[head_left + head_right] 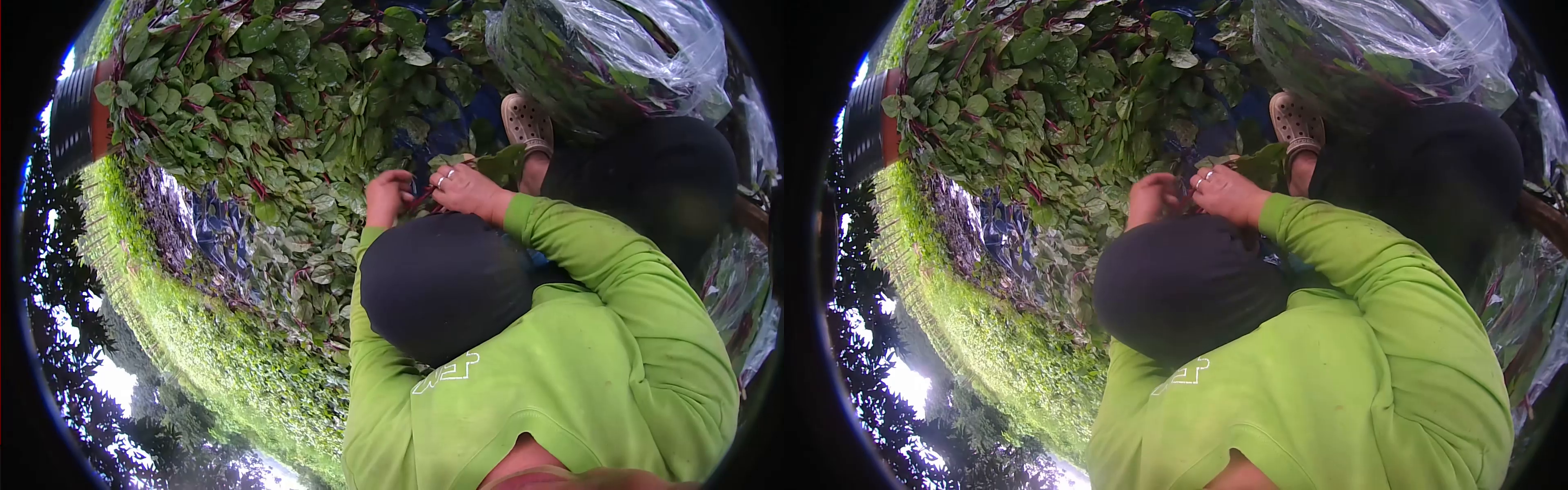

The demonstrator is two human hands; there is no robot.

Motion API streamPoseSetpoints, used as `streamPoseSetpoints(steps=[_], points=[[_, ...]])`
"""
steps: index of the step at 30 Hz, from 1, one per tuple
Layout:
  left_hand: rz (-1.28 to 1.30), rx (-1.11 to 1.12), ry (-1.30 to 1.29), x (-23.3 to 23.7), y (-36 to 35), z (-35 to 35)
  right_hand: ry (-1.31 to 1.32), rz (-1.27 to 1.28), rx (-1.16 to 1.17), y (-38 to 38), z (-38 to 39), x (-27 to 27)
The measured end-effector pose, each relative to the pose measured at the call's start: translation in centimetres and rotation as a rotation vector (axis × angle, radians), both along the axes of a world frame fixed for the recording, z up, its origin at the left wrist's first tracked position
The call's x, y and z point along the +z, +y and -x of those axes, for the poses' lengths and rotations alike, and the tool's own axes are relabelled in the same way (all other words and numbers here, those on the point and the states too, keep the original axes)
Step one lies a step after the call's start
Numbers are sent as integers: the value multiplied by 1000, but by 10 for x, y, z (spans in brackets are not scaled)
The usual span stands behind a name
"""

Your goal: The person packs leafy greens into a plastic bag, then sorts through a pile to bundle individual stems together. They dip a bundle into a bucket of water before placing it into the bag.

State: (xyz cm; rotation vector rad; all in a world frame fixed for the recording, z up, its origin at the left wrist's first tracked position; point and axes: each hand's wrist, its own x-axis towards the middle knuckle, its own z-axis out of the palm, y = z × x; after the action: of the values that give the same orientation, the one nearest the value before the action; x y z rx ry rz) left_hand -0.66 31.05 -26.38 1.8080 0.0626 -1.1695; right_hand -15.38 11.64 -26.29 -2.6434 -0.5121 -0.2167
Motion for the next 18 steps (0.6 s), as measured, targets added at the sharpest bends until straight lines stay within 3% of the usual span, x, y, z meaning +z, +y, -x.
streamPoseSetpoints(steps=[1,4,5,8,11,13,18], points=[[-96,139,-36,5,-1,-5,11,8,-8,0,-1,2],[43,-6,23,19,-15,2,-127,57,5,-1,-3,5],[211,-199,-47,24,-19,4,-138,38,37,0,-2,6],[420,-52,586,16,-22,11,-209,-20,111,2,-11,3],[360,-171,563,-3,-19,5,-210,-57,131,7,-8,-24],[366,-183,556,-1,-19,5,-92,-68,180,4,-6,-16],[390,-184,541,7,7,3,-171,-44,164,8,-10,-12]])
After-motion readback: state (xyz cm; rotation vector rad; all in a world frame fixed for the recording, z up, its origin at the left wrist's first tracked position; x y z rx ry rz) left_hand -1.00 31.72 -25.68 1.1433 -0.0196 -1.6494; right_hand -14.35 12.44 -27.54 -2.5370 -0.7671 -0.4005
